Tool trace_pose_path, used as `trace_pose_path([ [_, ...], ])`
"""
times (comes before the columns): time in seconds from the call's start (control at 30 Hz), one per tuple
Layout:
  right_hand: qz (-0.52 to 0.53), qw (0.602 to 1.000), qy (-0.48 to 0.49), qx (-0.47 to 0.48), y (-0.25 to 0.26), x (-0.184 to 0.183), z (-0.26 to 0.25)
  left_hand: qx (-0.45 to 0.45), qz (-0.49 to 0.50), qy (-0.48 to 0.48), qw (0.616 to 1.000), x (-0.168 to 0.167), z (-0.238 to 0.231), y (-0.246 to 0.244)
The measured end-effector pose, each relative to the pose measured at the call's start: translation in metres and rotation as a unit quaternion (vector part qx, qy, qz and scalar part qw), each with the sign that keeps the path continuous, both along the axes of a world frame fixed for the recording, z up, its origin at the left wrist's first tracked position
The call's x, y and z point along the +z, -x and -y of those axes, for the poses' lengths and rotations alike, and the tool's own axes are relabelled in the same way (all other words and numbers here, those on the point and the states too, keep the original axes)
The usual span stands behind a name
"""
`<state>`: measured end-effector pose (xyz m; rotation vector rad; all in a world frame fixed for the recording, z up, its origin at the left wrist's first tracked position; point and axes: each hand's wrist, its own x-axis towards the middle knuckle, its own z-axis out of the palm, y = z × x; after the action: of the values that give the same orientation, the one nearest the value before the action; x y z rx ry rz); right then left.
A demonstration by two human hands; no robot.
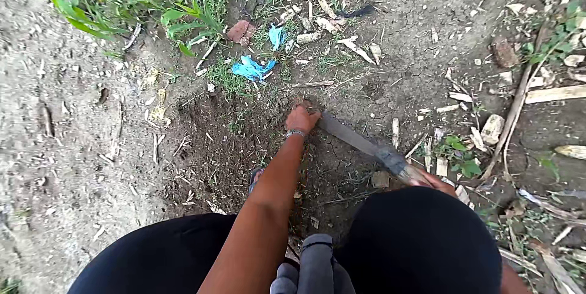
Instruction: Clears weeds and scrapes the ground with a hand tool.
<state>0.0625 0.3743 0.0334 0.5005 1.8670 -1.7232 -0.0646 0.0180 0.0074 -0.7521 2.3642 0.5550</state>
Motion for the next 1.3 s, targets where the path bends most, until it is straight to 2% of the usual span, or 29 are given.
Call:
trace_pose_path([
  [0.1,0.013,0.999,0.028,-0.015,0.003,0.028,-0.038,-0.052,0.027,0.007,0.998,0.003,-0.007,0.002],
  [0.23,0.014,0.998,0.065,-0.008,0.05,0.044,-0.081,-0.014,-0.005,0.021,1.0,0.009,0.013,0.01],
  [0.3,0.03,0.998,0.029,0.039,0.091,0.046,-0.065,0.008,-0.036,0.046,0.998,0.029,0.038,0.021],
  [0.37,0.047,0.993,-0.005,0.105,0.129,0.037,-0.024,0.026,-0.051,0.078,0.995,0.059,0.064,0.034],
  [0.47,-0.015,0.974,-0.076,0.212,0.179,0.044,0.031,0.04,-0.067,0.127,0.989,0.129,0.105,0.067],
  [0.57,-0.138,0.911,-0.185,0.342,0.194,0.087,0.055,0.035,-0.084,0.185,0.979,0.21,0.145,0.089],
  [0.67,-0.276,0.794,-0.285,0.461,0.183,0.129,0.069,0.05,-0.102,0.237,0.965,0.283,0.165,0.1],
  [0.7,-0.313,0.757,-0.303,0.487,0.179,0.141,0.074,0.056,-0.103,0.242,0.963,0.301,0.17,0.098],
  [0.77,-0.338,0.727,-0.319,0.504,0.177,0.16,0.078,0.063,-0.119,0.219,0.966,0.317,0.182,0.09],
  [0.83,-0.317,0.738,-0.321,0.502,0.183,0.169,0.077,0.06,-0.145,0.16,0.975,0.309,0.188,0.085],
  [0.9,-0.287,0.763,-0.325,0.479,0.189,0.166,0.073,0.045,-0.145,0.117,0.981,0.279,0.19,0.088],
  [1.03,-0.259,0.832,-0.311,0.379,0.172,0.13,0.062,-0.01,-0.091,0.046,0.995,0.18,0.178,0.125],
  [1.17,-0.224,0.898,-0.24,0.293,0.129,0.083,0.051,-0.054,-0.089,-0.029,0.994,0.054,0.161,0.167],
  [1.23,-0.148,0.935,-0.176,0.269,0.11,0.077,0.045,-0.041,-0.096,-0.053,0.993,0.001,0.145,0.173],
  [1.3,-0.042,0.974,-0.112,0.193,0.097,0.077,0.038,-0.041,-0.072,-0.015,0.996,-0.024,0.124,0.173],
])
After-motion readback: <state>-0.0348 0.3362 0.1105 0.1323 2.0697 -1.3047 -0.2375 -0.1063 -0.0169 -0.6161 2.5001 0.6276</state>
